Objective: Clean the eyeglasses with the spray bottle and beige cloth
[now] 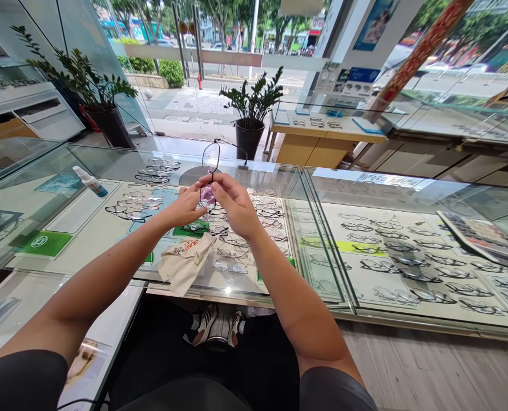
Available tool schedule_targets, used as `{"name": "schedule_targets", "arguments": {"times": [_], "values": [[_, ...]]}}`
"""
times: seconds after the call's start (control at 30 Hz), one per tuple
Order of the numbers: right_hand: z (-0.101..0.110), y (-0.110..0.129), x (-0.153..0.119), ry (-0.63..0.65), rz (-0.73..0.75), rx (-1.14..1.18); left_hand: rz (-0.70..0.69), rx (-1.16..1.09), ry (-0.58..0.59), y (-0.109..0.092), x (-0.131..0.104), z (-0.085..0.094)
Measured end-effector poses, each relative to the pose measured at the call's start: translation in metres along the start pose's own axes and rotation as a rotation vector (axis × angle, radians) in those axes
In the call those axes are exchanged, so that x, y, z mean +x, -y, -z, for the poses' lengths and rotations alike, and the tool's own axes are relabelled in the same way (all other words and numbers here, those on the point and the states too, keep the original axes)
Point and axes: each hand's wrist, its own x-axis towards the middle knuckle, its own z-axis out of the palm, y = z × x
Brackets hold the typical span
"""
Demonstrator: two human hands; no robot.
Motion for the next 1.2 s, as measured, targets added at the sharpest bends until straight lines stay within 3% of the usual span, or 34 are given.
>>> {"name": "schedule_targets", "arguments": {"times": [0.33,0.43,0.57,0.67,0.8,0.93,1.03,1.2], "values": [[0.001,-0.003,0.0,0.005,-0.003,0.008,-0.007,0.047,0.025,-0.004,-0.004,0.004],[0.002,-0.003,0.0,0.011,-0.004,0.017,-0.014,0.081,-0.011,-0.009,-0.008,0.014],[0.006,-0.002,0.0,0.007,0.008,0.025,0.011,0.117,-0.119,-0.031,-0.031,0.043],[0.01,-0.003,0.001,-0.007,0.003,0.012,0.111,0.159,0.001,-0.062,-0.066,0.053],[0.012,-0.003,0.002,-0.033,0.004,-0.003,0.203,0.253,0.121,-0.095,-0.111,0.026],[0.011,-0.003,0.003,-0.038,0.023,0.003,0.148,0.269,0.196,-0.1,-0.129,0.0],[0.011,-0.003,0.003,-0.03,0.019,0.015,0.132,0.054,0.25,-0.092,-0.132,0.004],[0.011,-0.002,0.003,-0.039,0.012,0.042,0.371,-0.86,0.115,-0.079,-0.116,0.026]]}}
